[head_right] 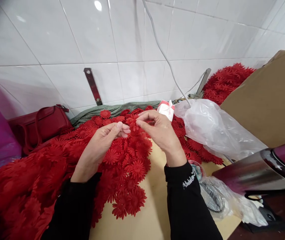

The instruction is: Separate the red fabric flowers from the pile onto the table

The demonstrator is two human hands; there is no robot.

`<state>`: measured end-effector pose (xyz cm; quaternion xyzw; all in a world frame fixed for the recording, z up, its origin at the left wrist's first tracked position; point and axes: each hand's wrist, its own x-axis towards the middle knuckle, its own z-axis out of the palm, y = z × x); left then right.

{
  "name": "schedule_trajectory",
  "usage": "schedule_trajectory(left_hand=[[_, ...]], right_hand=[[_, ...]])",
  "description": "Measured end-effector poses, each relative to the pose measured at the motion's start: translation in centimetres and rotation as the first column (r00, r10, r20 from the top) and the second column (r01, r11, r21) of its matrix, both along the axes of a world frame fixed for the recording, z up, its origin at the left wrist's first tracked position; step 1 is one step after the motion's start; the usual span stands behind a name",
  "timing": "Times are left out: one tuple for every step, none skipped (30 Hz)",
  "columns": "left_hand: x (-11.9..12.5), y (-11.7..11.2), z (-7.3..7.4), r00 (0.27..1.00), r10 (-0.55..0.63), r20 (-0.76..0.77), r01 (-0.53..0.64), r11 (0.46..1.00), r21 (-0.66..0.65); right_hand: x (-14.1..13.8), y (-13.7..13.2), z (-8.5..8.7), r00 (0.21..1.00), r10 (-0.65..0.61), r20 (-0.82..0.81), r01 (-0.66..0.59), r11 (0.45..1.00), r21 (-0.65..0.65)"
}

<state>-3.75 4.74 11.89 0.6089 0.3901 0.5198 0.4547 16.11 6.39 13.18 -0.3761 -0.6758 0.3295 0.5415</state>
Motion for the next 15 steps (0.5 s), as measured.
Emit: schedule_trajectory(left_hand=[[0.26,-0.07,-0.07,1.0,-0.007,0.017,0.007,1.0,-0.006],[0.48,-0.14,-0.15,0.999,-0.011,0.033,0.012,1.0,-0.016],[0.63,-0.21,-0.21,0.999,-0.01,0.05,0.012,1.0,-0.028],[0.72,-0.26,-0.26,0.998,-0.01,0.063,0.012,0.999,-0.043],[0.73,-0.3,-0.29,0.997,-0.008,0.071,0.012,0.998,-0.057],[0.7,-0.31,-0.31,0.997,-0.008,0.072,0.013,0.998,-0.067],[0.65,-0.3,-0.33,0.998,-0.012,0.066,0.017,0.997,-0.07],[0.6,-0.28,-0.34,0.998,-0.021,0.057,0.024,0.998,-0.064],[0.57,-0.25,-0.36,0.998,-0.029,0.049,0.032,0.998,-0.054],[0.57,-0.22,-0.38,0.999,-0.033,0.041,0.035,0.998,-0.043],[0.59,-0.2,-0.4,0.999,-0.032,0.037,0.033,0.999,-0.033],[0.65,-0.19,-0.41,0.999,-0.028,0.037,0.029,0.999,-0.026],[0.7,-0.21,-0.38,0.999,-0.022,0.045,0.023,0.999,-0.024],[0.74,-0.26,-0.32,0.998,-0.018,0.063,0.019,0.999,-0.028],[0.73,-0.33,-0.21,0.996,-0.013,0.089,0.016,0.999,-0.035]], right_hand=[[-0.35,-0.18,0.11,0.999,0.014,0.032,-0.015,1.0,0.018],[-0.65,-0.34,0.21,0.997,0.03,0.068,-0.032,0.999,0.028],[-0.87,-0.47,0.3,0.994,0.041,0.102,-0.044,0.999,0.027],[-0.99,-0.59,0.39,0.991,0.044,0.128,-0.047,0.999,0.02],[-1.02,-0.67,0.46,0.988,0.039,0.147,-0.042,0.999,0.014],[-1.0,-0.74,0.52,0.987,0.026,0.158,-0.028,1.0,0.013],[-0.96,-0.79,0.56,0.986,0.01,0.166,-0.013,1.0,0.017],[-0.92,-0.83,0.59,0.985,-0.005,0.175,0.0,1.0,0.028],[-0.92,-0.85,0.6,0.982,-0.018,0.186,0.01,0.999,0.045],[-0.98,-0.86,0.59,0.979,-0.028,0.2,0.015,0.998,0.065],[-1.07,-0.86,0.56,0.976,-0.037,0.213,0.019,0.996,0.086],[-1.18,-0.82,0.51,0.973,-0.046,0.224,0.023,0.994,0.106],[-1.26,-0.73,0.43,0.971,-0.064,0.229,0.036,0.991,0.126],[-1.29,-0.6,0.33,0.969,-0.098,0.226,0.065,0.987,0.148],[-1.23,-0.4,0.19,0.966,-0.144,0.214,0.109,0.98,0.168]])
